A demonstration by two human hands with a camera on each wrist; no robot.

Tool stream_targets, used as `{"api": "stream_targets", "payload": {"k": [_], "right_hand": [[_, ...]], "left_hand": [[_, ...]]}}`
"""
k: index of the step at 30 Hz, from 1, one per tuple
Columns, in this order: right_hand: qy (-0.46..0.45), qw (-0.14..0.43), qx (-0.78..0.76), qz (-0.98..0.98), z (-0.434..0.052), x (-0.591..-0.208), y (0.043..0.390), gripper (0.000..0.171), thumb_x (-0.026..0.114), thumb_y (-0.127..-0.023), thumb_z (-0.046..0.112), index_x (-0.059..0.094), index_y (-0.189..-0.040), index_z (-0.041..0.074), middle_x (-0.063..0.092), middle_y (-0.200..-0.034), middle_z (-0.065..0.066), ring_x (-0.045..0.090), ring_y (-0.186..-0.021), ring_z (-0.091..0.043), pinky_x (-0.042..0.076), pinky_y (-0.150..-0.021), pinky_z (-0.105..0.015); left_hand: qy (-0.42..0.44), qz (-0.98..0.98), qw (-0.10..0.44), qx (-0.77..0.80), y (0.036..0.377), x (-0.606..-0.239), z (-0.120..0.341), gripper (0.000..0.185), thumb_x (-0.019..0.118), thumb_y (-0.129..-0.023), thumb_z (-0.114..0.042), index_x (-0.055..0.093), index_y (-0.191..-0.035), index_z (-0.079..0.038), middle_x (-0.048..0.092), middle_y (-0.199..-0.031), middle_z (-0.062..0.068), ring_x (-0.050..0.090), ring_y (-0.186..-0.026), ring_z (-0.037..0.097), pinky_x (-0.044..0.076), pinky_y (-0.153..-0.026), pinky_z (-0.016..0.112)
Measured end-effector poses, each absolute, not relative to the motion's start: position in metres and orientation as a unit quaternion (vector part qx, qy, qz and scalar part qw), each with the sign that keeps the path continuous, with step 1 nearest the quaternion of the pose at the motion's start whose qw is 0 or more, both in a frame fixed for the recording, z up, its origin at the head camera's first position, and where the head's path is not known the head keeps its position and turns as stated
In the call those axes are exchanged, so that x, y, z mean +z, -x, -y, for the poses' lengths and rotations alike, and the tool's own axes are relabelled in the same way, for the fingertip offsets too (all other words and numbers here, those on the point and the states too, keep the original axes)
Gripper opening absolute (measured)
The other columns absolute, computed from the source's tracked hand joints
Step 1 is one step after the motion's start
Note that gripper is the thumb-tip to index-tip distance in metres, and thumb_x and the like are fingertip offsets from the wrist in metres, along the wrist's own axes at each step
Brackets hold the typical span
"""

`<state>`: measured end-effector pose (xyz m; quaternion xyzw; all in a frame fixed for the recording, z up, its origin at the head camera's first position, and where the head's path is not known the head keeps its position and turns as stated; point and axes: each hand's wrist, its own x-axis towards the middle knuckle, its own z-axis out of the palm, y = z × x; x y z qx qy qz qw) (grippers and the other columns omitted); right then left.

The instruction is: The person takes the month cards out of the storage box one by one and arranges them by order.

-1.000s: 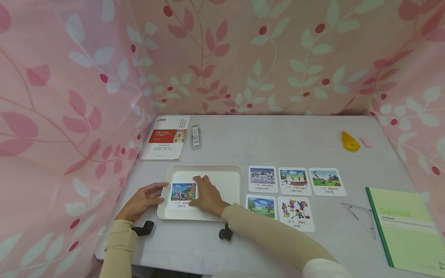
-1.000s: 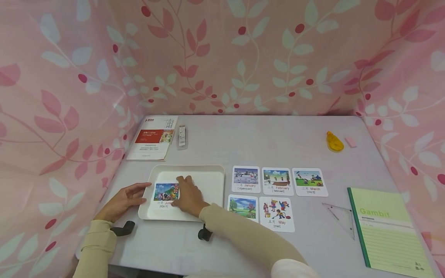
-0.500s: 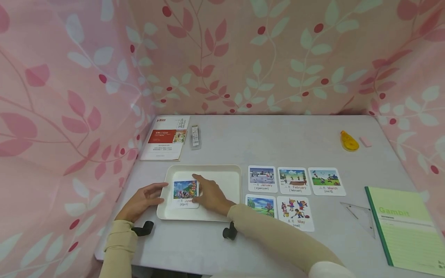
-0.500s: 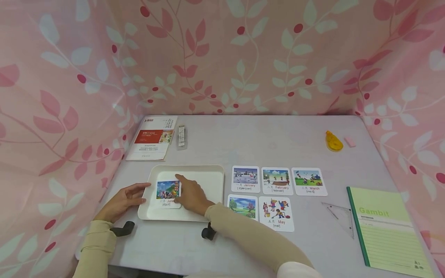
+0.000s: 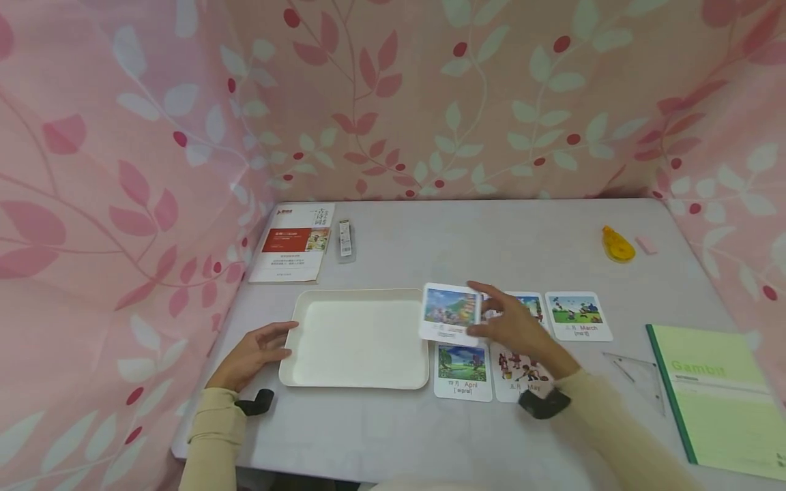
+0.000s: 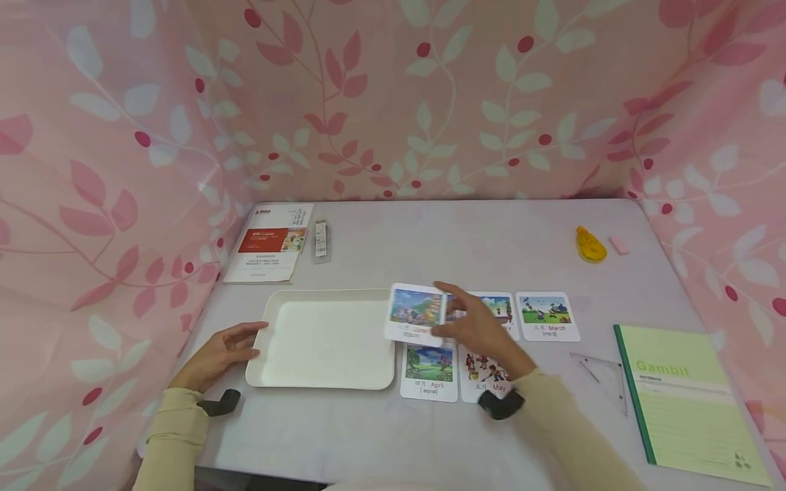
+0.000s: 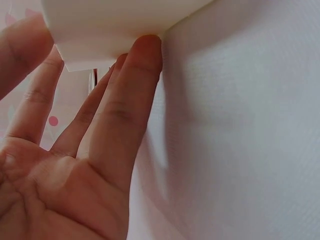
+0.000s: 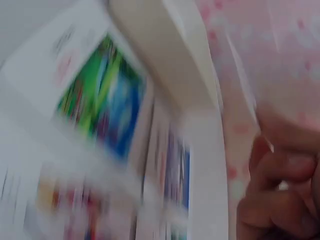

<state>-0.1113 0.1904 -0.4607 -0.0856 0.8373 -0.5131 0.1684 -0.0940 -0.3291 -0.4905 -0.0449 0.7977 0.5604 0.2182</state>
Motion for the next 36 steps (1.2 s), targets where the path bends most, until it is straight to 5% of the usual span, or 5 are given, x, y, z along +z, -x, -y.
{"api": "stream_targets", "payload": {"k": [7,14,19,26,36], "right_hand": [[0.065,0.190,-0.448,-0.871,-0.314,-0.458,0.081,0.089,0.084,-0.087,0.027,0.035,-0.161,0.017,0.062,-0.111,-0.015,0.069,-0.080,-0.024,0.056,-0.073,-0.031],[0.042,0.232,-0.399,-0.886,-0.378,-0.472,0.056,0.091,0.084,-0.087,0.031,0.033,-0.160,0.013,0.062,-0.115,-0.016,0.062,-0.081,-0.023,0.046,-0.064,-0.030],[0.041,0.237,-0.377,-0.894,-0.391,-0.483,0.045,0.091,0.085,-0.085,0.033,0.036,-0.159,0.013,0.061,-0.121,-0.018,0.059,-0.091,-0.024,0.047,-0.075,-0.036],[0.050,0.214,-0.383,-0.897,-0.388,-0.488,0.036,0.091,0.090,-0.078,0.028,0.044,-0.154,0.009,0.057,-0.105,-0.011,0.052,-0.062,-0.015,0.038,-0.055,-0.026],[0.062,0.154,-0.268,-0.949,-0.379,-0.491,0.033,0.087,0.092,-0.075,0.024,0.050,-0.148,0.004,0.060,-0.104,-0.008,0.049,-0.077,-0.018,0.039,-0.059,-0.025]], "left_hand": [[0.045,-0.792,0.220,0.567,0.094,-0.490,0.330,0.066,0.079,-0.090,-0.012,0.051,-0.149,-0.002,0.034,-0.162,0.021,0.028,-0.150,0.046,0.049,-0.105,0.037],[0.042,-0.794,0.220,0.565,0.094,-0.489,0.330,0.065,0.078,-0.091,-0.012,0.051,-0.149,-0.001,0.034,-0.162,0.022,0.028,-0.150,0.047,0.049,-0.104,0.035],[0.040,-0.796,0.221,0.563,0.094,-0.488,0.329,0.064,0.077,-0.092,-0.012,0.051,-0.149,-0.002,0.033,-0.162,0.022,0.027,-0.150,0.048,0.049,-0.105,0.037],[0.040,-0.794,0.219,0.565,0.094,-0.488,0.327,0.064,0.077,-0.091,-0.011,0.051,-0.149,-0.001,0.032,-0.162,0.022,0.027,-0.149,0.048,0.050,-0.102,0.031],[0.037,-0.791,0.218,0.571,0.093,-0.489,0.328,0.064,0.077,-0.091,-0.011,0.051,-0.149,-0.001,0.033,-0.162,0.022,0.028,-0.149,0.047,0.050,-0.098,0.024]]}}
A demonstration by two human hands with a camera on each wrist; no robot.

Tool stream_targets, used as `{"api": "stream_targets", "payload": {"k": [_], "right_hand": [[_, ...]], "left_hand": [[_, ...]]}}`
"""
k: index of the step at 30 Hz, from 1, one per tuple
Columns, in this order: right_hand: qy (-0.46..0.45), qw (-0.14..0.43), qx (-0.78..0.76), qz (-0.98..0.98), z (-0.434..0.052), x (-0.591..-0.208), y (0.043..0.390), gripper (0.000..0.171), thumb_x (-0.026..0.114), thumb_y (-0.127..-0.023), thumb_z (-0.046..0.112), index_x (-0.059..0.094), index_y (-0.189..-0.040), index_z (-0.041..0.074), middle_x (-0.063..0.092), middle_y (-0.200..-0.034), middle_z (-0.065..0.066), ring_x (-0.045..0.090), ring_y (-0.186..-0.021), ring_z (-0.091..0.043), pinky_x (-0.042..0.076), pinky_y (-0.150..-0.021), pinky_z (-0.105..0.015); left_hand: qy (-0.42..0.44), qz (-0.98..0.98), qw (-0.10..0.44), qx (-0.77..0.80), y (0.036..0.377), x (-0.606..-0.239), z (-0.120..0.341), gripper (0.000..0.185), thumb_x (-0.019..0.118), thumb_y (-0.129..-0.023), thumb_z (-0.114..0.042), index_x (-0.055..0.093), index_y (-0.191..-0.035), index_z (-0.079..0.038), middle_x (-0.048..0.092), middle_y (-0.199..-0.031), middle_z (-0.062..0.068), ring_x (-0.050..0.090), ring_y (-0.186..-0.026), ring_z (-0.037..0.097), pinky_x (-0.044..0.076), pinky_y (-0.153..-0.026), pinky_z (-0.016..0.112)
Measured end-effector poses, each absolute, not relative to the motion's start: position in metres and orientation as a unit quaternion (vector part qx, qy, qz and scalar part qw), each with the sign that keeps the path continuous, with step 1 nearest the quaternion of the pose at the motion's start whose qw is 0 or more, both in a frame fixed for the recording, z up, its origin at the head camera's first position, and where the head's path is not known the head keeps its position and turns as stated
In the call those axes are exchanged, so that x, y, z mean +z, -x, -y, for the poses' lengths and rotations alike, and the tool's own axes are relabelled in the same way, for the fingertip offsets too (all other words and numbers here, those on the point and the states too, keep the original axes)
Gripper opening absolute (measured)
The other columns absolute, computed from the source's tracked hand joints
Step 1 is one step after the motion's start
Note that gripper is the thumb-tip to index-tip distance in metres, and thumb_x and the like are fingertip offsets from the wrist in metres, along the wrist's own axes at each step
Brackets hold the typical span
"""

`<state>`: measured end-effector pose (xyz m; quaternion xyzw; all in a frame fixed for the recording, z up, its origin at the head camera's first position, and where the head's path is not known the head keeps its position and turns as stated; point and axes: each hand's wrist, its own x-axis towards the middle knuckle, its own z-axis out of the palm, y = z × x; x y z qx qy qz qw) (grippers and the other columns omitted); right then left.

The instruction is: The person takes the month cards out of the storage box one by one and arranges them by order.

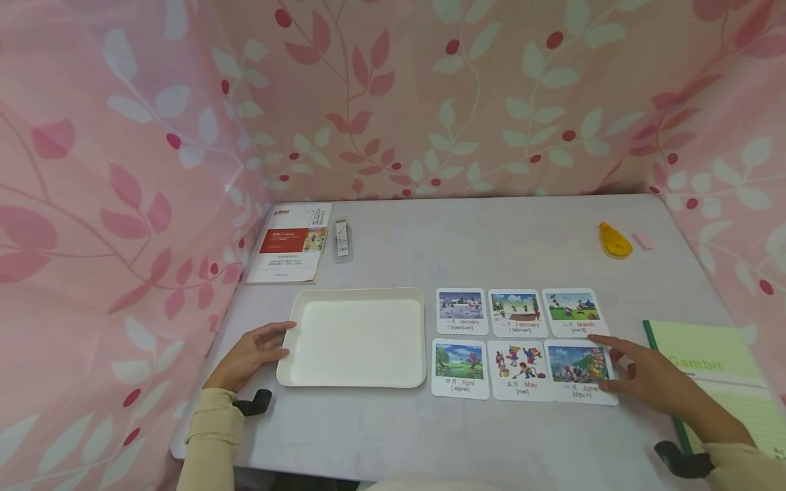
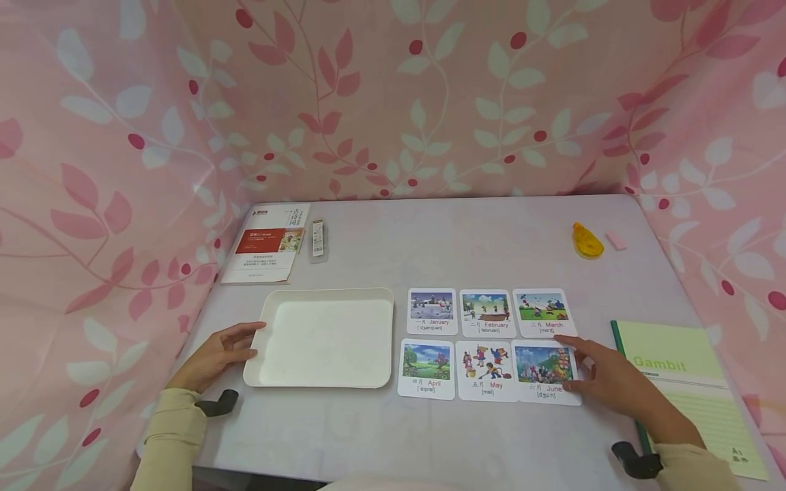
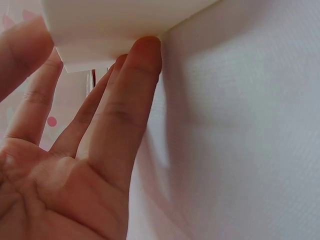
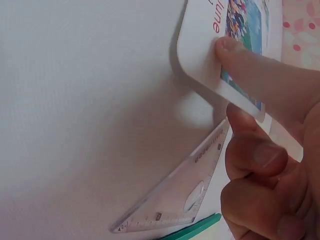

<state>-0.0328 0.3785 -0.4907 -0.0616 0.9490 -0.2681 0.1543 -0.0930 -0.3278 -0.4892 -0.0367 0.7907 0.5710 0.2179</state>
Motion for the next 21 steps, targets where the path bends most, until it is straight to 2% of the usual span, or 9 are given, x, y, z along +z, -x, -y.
{"api": "stream_targets", "payload": {"k": [9,16,21], "right_hand": [[0.074,0.120,-0.229,-0.963,-0.371,-0.490,0.031,0.082,0.094,-0.070,0.020,0.057,-0.141,0.001,0.056,-0.101,-0.008,0.048,-0.081,-0.021,0.039,-0.060,-0.026],[0.077,0.120,-0.214,-0.966,-0.367,-0.489,0.033,0.073,0.094,-0.070,0.018,0.065,-0.134,-0.002,0.054,-0.102,-0.010,0.047,-0.083,-0.022,0.036,-0.057,-0.025],[0.077,0.124,-0.209,-0.967,-0.364,-0.486,0.034,0.073,0.094,-0.071,0.018,0.064,-0.134,-0.003,0.054,-0.101,-0.010,0.049,-0.083,-0.022,0.039,-0.058,-0.025]], "left_hand": [[0.033,-0.793,0.218,0.568,0.093,-0.490,0.329,0.064,0.077,-0.092,-0.011,0.051,-0.149,-0.001,0.032,-0.163,0.022,0.026,-0.150,0.048,0.049,-0.101,0.026],[0.035,-0.794,0.218,0.567,0.094,-0.490,0.329,0.065,0.079,-0.091,-0.013,0.051,-0.149,-0.001,0.031,-0.163,0.022,0.025,-0.150,0.048,0.048,-0.102,0.028],[0.037,-0.797,0.219,0.561,0.094,-0.489,0.329,0.066,0.078,-0.091,-0.014,0.051,-0.149,-0.002,0.031,-0.163,0.022,0.024,-0.150,0.049,0.047,-0.106,0.034]]}}
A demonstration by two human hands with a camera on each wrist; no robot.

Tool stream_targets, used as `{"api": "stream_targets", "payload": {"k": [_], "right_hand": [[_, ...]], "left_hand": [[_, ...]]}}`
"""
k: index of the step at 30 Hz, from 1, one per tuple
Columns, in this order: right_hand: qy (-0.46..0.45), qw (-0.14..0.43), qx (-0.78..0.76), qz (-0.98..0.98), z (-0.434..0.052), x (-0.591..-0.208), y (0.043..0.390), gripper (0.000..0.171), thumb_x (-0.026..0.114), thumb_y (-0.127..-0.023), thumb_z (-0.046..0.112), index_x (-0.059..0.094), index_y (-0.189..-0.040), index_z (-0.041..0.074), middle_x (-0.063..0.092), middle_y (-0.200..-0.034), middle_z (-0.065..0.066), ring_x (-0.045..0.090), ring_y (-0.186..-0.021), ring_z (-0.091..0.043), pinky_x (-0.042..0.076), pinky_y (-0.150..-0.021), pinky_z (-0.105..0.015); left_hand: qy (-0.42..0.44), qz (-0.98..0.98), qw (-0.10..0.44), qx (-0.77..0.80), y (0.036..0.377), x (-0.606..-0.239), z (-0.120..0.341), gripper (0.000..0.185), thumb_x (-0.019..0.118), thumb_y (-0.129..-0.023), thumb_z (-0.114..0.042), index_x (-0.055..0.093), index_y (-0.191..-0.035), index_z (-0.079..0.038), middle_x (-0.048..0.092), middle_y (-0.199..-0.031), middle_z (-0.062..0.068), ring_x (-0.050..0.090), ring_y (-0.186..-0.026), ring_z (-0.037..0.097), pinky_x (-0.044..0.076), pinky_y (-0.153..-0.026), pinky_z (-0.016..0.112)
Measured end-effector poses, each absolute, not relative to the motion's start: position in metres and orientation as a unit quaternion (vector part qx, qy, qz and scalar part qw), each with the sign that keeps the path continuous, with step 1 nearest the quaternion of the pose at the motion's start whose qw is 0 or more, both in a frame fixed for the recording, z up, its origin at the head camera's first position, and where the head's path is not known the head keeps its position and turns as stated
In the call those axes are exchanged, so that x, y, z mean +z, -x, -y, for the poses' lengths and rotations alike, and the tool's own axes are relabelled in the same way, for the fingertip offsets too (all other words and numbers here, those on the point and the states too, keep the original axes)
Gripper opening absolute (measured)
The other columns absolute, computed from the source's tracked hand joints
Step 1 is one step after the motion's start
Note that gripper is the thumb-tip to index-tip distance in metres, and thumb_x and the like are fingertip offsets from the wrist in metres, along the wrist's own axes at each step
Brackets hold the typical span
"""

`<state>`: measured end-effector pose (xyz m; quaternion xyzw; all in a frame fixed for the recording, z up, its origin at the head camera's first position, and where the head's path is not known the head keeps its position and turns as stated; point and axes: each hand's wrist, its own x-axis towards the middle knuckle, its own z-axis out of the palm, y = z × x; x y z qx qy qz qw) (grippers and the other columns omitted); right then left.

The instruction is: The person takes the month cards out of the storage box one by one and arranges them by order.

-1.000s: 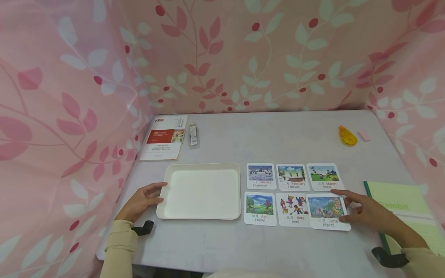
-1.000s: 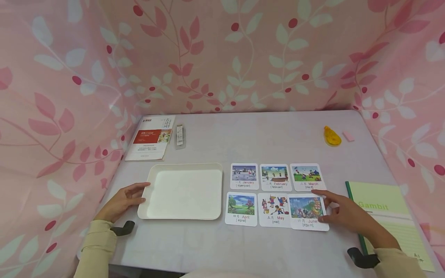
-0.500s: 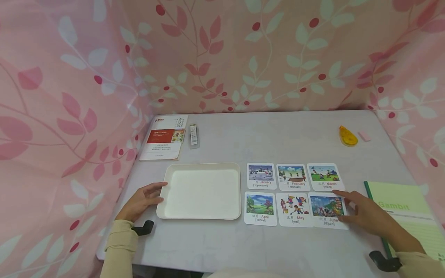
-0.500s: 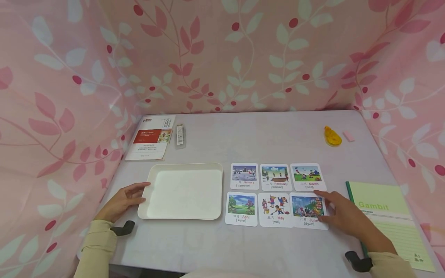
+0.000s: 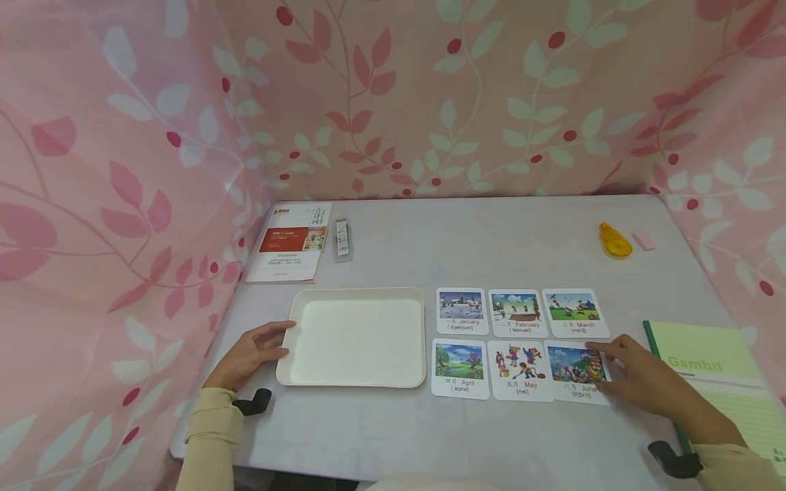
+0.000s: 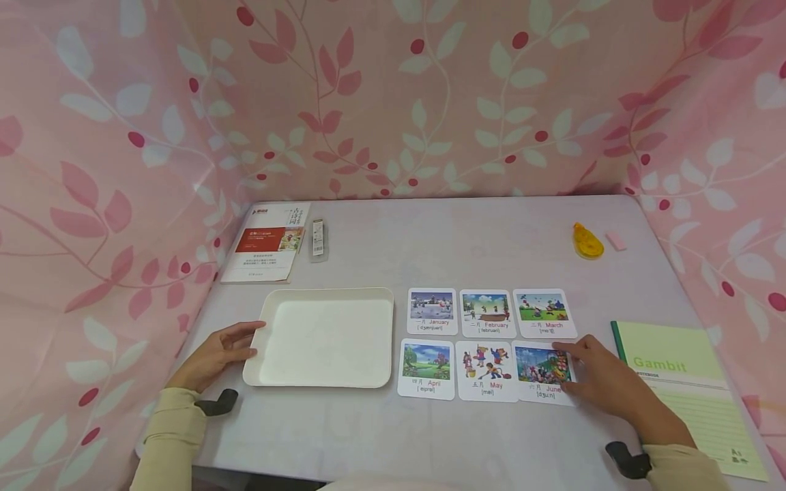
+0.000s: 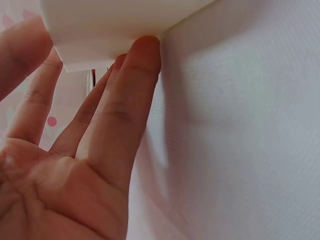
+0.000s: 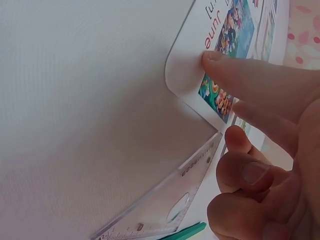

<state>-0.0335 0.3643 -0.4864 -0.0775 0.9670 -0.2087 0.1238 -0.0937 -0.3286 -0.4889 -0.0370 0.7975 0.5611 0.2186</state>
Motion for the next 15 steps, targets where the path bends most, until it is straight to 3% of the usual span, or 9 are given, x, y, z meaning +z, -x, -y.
{"api": "stream_targets", "payload": {"k": [10,15], "right_hand": [[0.079,0.112,-0.216,-0.967,-0.364,-0.473,0.037,0.065,0.089,-0.079,0.023,0.063,-0.134,0.002,0.056,-0.104,-0.014,0.049,-0.076,-0.019,0.044,-0.055,-0.025],[0.087,0.095,-0.231,-0.964,-0.360,-0.456,0.043,0.056,0.083,-0.085,0.018,0.061,-0.133,0.000,0.056,-0.106,-0.015,0.046,-0.075,-0.018,0.043,-0.053,-0.024]], "left_hand": [[0.031,-0.807,0.221,0.547,0.095,-0.488,0.327,0.064,0.078,-0.091,-0.016,0.052,-0.149,-0.003,0.033,-0.162,0.021,0.027,-0.150,0.047,0.044,-0.110,0.044],[0.013,-0.838,0.221,0.499,0.099,-0.476,0.328,0.061,0.077,-0.094,-0.025,0.054,-0.148,-0.007,0.044,-0.156,0.020,0.039,-0.145,0.043,0.046,-0.108,0.044]]}}
